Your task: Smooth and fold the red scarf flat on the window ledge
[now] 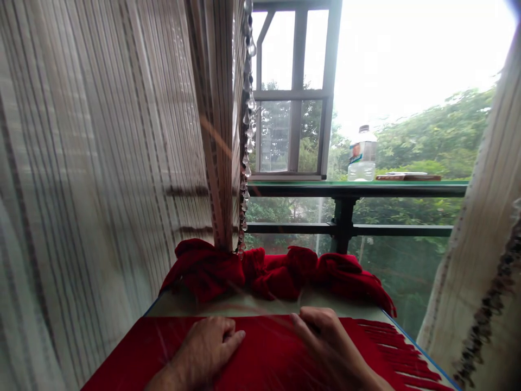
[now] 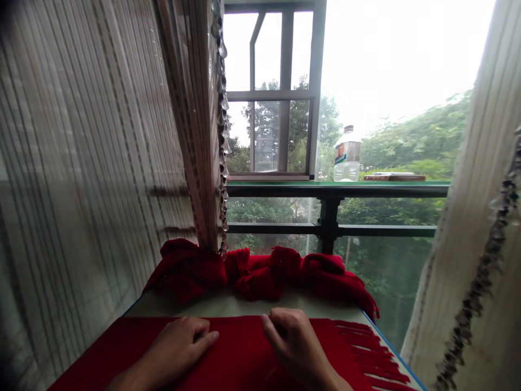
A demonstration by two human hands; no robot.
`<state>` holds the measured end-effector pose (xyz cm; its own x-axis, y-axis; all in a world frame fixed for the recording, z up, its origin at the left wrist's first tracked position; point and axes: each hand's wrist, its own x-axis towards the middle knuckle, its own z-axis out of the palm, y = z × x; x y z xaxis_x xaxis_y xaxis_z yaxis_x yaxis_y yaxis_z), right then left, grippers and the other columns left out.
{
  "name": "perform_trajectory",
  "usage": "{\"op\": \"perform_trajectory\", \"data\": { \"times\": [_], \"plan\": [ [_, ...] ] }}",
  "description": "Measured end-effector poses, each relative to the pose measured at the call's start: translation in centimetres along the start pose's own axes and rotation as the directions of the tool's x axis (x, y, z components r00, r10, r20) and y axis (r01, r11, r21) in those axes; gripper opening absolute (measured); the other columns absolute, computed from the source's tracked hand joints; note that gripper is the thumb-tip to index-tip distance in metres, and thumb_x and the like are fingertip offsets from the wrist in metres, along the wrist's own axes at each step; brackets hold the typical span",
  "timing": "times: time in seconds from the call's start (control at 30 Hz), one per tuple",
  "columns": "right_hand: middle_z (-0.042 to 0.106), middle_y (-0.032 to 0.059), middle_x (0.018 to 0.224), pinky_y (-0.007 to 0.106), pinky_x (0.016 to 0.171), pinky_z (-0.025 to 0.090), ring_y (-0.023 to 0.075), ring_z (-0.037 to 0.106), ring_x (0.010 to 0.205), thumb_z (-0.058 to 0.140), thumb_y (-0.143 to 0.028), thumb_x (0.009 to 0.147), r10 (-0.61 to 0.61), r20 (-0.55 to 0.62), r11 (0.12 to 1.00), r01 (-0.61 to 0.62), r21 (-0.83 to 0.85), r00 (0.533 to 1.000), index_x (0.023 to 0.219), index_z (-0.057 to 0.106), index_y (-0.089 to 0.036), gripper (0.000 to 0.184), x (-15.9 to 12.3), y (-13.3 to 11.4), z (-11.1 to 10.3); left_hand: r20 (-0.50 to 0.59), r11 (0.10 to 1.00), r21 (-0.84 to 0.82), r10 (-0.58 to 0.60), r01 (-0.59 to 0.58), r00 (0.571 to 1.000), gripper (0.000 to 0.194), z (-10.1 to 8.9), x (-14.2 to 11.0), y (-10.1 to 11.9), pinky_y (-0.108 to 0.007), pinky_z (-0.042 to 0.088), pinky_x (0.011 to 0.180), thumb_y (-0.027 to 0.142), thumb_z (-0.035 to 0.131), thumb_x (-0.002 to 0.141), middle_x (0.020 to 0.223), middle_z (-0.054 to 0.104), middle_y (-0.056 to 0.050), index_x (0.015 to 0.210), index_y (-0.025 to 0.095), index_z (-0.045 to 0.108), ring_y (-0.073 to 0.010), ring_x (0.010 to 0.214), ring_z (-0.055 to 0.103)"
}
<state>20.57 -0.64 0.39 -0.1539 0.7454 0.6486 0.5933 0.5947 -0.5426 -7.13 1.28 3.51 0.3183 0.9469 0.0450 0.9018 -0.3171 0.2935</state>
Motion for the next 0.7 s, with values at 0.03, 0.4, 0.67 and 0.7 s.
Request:
{"op": "perform_trajectory", "data": {
  "times": [0.03,0.4,0.67,0.7],
  "plan": [
    [0.024,-0.0084,0.062,0.029,0.05,0.02,0.0116,0.023,0.056,0.047,-0.046,0.103,-0.001,0.001,1.0,0.001,-0.003,1.0,0.064,0.026,-0.027,0.049,-0.03,0.04,0.04,-0.005,1.0,-0.005,0.003,-0.003,1.0,0.042,0.01,-0.04,-0.03,-0.035,0.021,0.063,0.043,0.054,0.099,0.066,0.055,0.002,0.064,0.023,0.041,-0.0168,0.067,0.05],
    [0.026,-0.0083,0.062,0.03,0.052,0.021,0.0121,0.025,0.056,0.047,-0.047,0.105,-0.01,-0.003,1.0,0.01,-0.017,1.0,0.065,0.026,-0.027,0.049,-0.07,0.55,0.27,-0.019,0.999,-0.047,0.005,-0.006,1.0,0.041,0.02,-0.28,-0.24,-0.034,0.022,0.063,0.046,0.055,0.096,0.065,0.054,0.003,0.064,0.023,0.042,-0.0174,0.066,0.051],
    [0.026,-0.008,0.063,0.03,0.052,0.022,0.0123,0.025,0.057,0.046,-0.047,0.105,-0.009,0.016,1.0,0.01,-0.019,1.0,0.065,0.026,-0.027,0.049,-0.21,0.62,0.4,-0.013,1.0,-0.023,0.006,-0.007,1.0,0.043,0.16,-0.29,-0.26,-0.034,0.021,0.062,0.046,0.055,0.097,0.064,0.055,0.003,0.063,0.023,0.041,-0.0176,0.066,0.052],
    [0.026,-0.008,0.063,0.03,0.052,0.022,0.0123,0.025,0.057,0.046,-0.047,0.105,-0.008,0.016,1.0,0.008,-0.019,1.0,0.065,0.026,-0.027,0.049,-0.21,0.61,0.41,-0.013,1.0,-0.019,0.004,-0.005,1.0,0.043,0.14,-0.28,-0.25,-0.034,0.021,0.062,0.045,0.056,0.097,0.064,0.055,0.003,0.063,0.023,0.041,-0.0177,0.066,0.053]
  ]
}}
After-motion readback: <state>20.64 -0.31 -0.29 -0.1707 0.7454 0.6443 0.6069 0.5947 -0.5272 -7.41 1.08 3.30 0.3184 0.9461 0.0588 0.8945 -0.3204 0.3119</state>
